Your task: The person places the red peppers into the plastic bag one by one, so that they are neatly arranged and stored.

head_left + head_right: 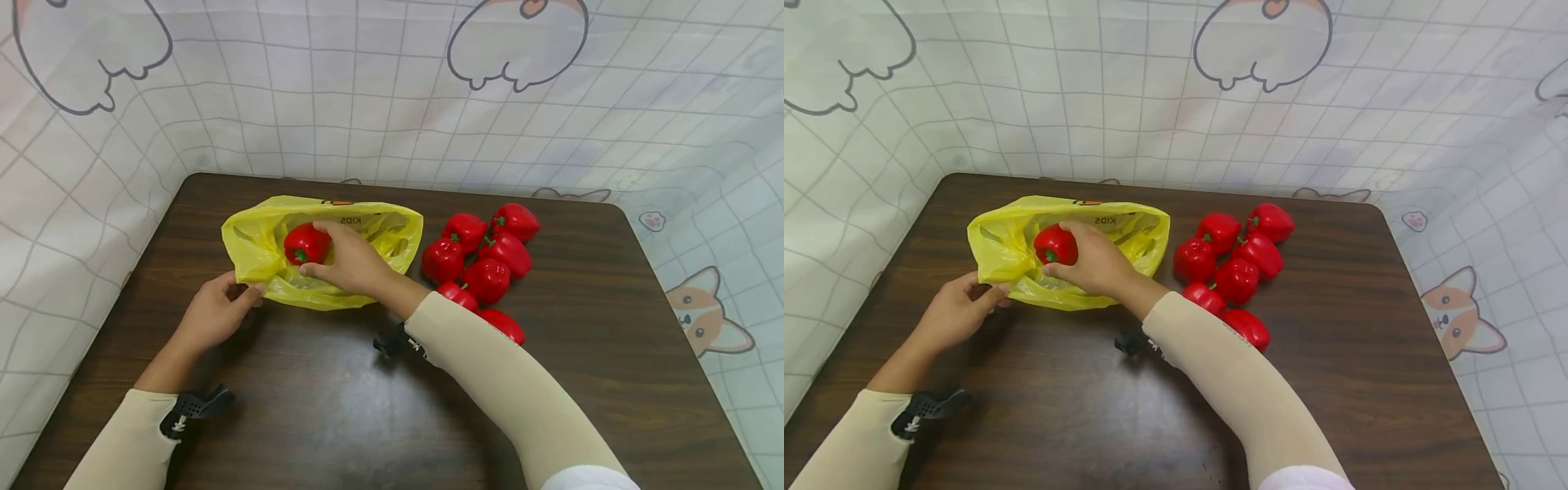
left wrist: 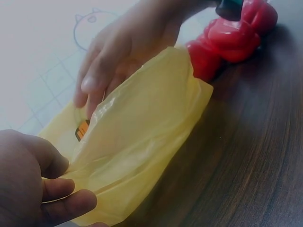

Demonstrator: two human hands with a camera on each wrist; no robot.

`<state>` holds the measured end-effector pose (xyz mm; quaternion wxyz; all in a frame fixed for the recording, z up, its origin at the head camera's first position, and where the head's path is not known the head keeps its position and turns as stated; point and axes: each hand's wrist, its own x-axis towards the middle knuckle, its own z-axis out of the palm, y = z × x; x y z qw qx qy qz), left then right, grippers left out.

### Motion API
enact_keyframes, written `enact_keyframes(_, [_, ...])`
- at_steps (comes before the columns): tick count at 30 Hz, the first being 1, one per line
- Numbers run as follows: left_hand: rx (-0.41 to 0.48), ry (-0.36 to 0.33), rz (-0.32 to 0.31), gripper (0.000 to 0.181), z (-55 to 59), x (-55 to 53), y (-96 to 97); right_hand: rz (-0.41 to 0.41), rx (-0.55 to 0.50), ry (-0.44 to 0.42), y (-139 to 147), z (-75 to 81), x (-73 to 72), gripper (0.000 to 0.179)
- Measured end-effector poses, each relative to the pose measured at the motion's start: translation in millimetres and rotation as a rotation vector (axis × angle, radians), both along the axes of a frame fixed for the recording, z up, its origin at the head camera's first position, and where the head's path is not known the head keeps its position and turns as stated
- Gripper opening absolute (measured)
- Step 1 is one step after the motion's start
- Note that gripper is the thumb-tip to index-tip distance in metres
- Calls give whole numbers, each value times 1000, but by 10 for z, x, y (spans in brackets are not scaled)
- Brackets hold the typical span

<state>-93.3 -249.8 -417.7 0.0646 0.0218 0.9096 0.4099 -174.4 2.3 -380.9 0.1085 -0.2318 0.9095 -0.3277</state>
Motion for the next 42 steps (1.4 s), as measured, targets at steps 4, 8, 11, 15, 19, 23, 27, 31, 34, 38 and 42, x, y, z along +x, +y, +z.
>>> enact_keyframes(4, [-7, 5, 1, 50, 1, -20, 7, 20, -5, -7, 108, 105, 72, 85])
enact_keyframes(8, [-1, 3, 1, 49, -1, -40, 9, 41, -24, -13, 229, 179, 131, 84])
enact_keyframes(11, [-3, -2, 3, 50, -7, -45, 4, 50, -56, -14, 327, 210, 164, 83])
enact_keyframes(15, [-8, -6, 6, 50, -11, -43, 2, 53, -117, -13, 467, 224, 191, 81])
enact_keyframes(19, [-3, -1, 5, 50, -9, -41, 8, 30, -159, -20, 617, 250, 226, 80])
enact_keyframes(23, [1, 4, 4, 50, 0, -39, 15, 3, -187, -17, 772, 292, 271, 80])
enact_keyframes(27, [-4, -1, 9, 50, 9, -39, 17, -9, -208, -1, 930, 321, 304, 80])
enact_keyframes(31, [-10, -12, 11, 51, 10, -35, 12, -31, -230, 10, 1113, 334, 346, 79])
enact_keyframes(34, [-18, -19, 14, 53, 12, -26, -6, -60, -233, 7, 1246, 338, 390, 79])
enact_keyframes(38, [-18, -15, 21, 55, 15, -9, -46, -114, -236, -5, 1390, 334, 435, 80])
enact_keyframes(42, [-10, -4, 20, 55, 0, 3, -77, -149, -234, -9, 1500, 318, 460, 80])
